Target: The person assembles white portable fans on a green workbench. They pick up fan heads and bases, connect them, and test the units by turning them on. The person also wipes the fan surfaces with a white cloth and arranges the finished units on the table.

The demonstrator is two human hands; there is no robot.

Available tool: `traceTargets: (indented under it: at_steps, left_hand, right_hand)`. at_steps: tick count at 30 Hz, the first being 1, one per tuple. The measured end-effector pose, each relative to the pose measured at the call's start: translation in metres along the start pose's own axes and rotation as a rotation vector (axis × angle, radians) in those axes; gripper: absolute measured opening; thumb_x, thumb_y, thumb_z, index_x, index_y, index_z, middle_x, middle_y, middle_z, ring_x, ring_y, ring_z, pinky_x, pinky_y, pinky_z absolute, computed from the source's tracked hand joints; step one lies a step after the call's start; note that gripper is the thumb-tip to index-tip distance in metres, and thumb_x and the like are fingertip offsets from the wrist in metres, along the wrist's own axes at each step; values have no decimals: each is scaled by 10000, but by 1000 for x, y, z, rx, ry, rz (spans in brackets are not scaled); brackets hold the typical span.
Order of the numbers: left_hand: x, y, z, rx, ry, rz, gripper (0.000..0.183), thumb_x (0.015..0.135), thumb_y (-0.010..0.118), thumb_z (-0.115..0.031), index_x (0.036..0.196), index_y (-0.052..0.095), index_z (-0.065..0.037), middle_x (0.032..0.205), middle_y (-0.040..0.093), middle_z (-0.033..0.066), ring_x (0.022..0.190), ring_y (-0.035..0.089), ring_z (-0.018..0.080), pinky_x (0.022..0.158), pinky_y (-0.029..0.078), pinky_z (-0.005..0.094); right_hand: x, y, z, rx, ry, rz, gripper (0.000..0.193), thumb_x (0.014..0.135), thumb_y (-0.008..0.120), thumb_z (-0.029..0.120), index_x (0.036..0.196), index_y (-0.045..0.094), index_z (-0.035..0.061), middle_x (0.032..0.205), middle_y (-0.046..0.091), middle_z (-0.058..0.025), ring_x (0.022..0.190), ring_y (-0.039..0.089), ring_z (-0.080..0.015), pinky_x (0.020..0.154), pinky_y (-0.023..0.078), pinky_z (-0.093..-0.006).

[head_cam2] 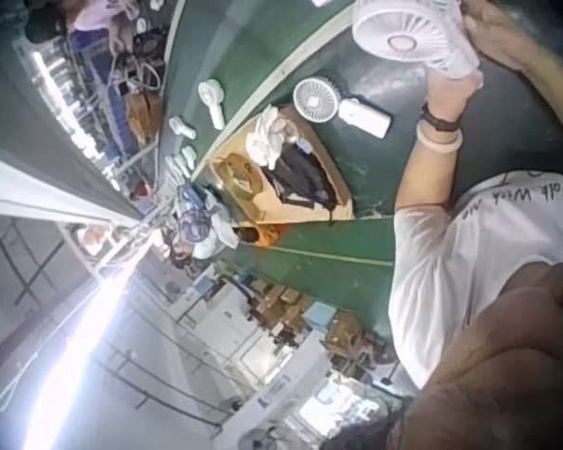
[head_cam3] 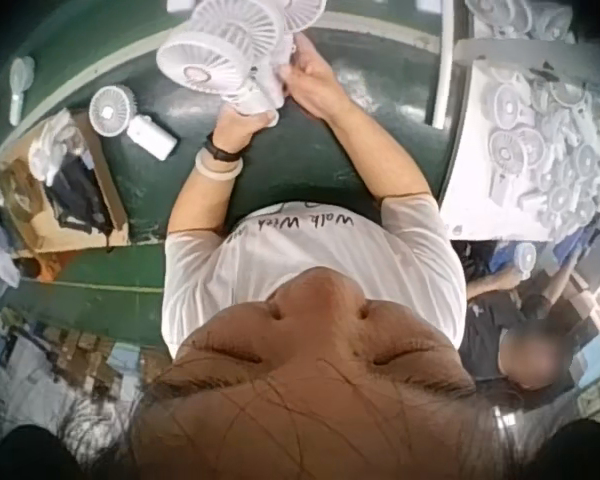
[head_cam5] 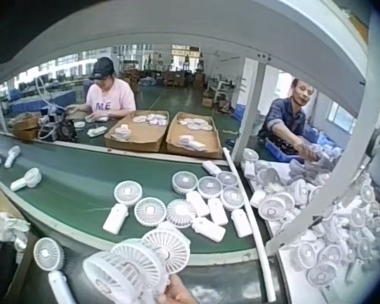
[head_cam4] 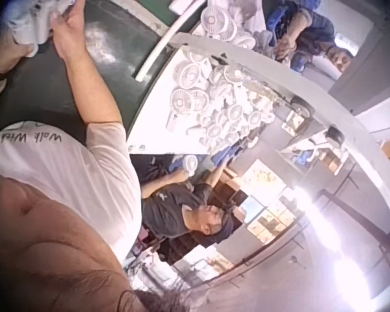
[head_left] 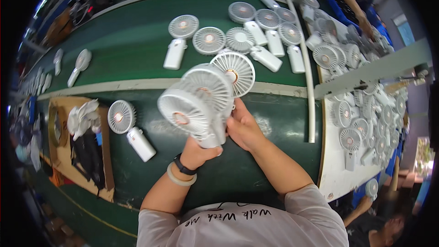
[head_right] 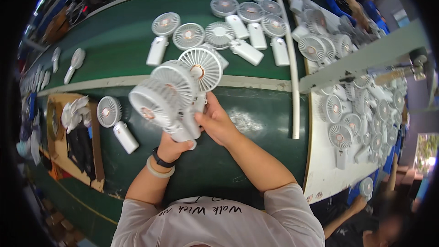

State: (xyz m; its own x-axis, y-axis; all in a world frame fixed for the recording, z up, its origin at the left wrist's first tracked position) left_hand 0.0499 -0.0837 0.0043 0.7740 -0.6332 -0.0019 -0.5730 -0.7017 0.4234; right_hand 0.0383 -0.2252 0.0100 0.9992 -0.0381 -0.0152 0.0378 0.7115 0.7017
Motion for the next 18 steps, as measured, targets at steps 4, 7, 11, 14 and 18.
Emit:
traceTargets:
  at_steps: [4, 7, 11, 14, 18]
  left_hand:
    - [1, 29, -9, 480, 109, -100, 676, 697, 727, -102, 1279, 402, 7, 1208, 509, 161, 1083, 527, 255, 912, 426, 364]
    - [-3, 60, -45, 1157, 315, -213, 740, 668, 762, -155, 1283, 390, 18, 1274, 411, 258, 1137, 473, 397, 956, 396, 427]
    - [36, 47, -91, 1103, 222, 84, 608, 719, 747, -221, 1225, 494, 0, 1176, 540, 210, 1116, 520, 359, 944, 408, 403]
    - [98, -17, -79, 1351, 378, -444, 458, 812, 642, -247, 1129, 514, 59, 1115, 556, 239, 1041, 520, 389, 895, 415, 431]
    - [165, -75, -40, 1591, -145, -712, 624, 791, 639, -398, 1207, 437, 21, 1212, 483, 217, 1132, 439, 378, 870, 408, 538]
  right_hand:
    - [-14, 10, -18, -161, -127, 81, 991, 652, 809, 269, 1405, 212, 28, 1366, 378, -111, 1267, 380, -216, 1048, 308, -364]
    - [-24, 1, -4, 42, 125, 49, 908, 638, 788, 302, 1355, 318, 3, 1297, 462, -123, 1188, 475, -242, 1005, 380, -369]
    - [-3, -18, 36, 338, 133, 228, 893, 604, 733, 480, 1299, 405, 23, 1170, 548, -178, 1031, 581, -292, 920, 466, -382]
    - [5, -18, 47, 475, 54, 249, 942, 581, 721, 554, 1325, 392, 79, 1192, 506, -232, 1044, 566, -365, 834, 526, -470]
    - [7, -27, 45, 552, 51, 295, 968, 563, 735, 557, 1340, 376, 104, 1209, 470, -267, 1060, 547, -398, 805, 530, -518]
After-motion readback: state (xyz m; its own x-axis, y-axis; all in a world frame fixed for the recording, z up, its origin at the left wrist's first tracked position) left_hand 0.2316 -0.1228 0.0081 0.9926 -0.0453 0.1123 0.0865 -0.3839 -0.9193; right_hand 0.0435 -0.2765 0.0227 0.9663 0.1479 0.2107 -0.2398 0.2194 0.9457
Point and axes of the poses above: each hand's wrist, its own x-axis towards the middle knuckle, its own y-axis out of the palm, z = x × y, the point moved 3 cm from there along x, towards the middle knuckle
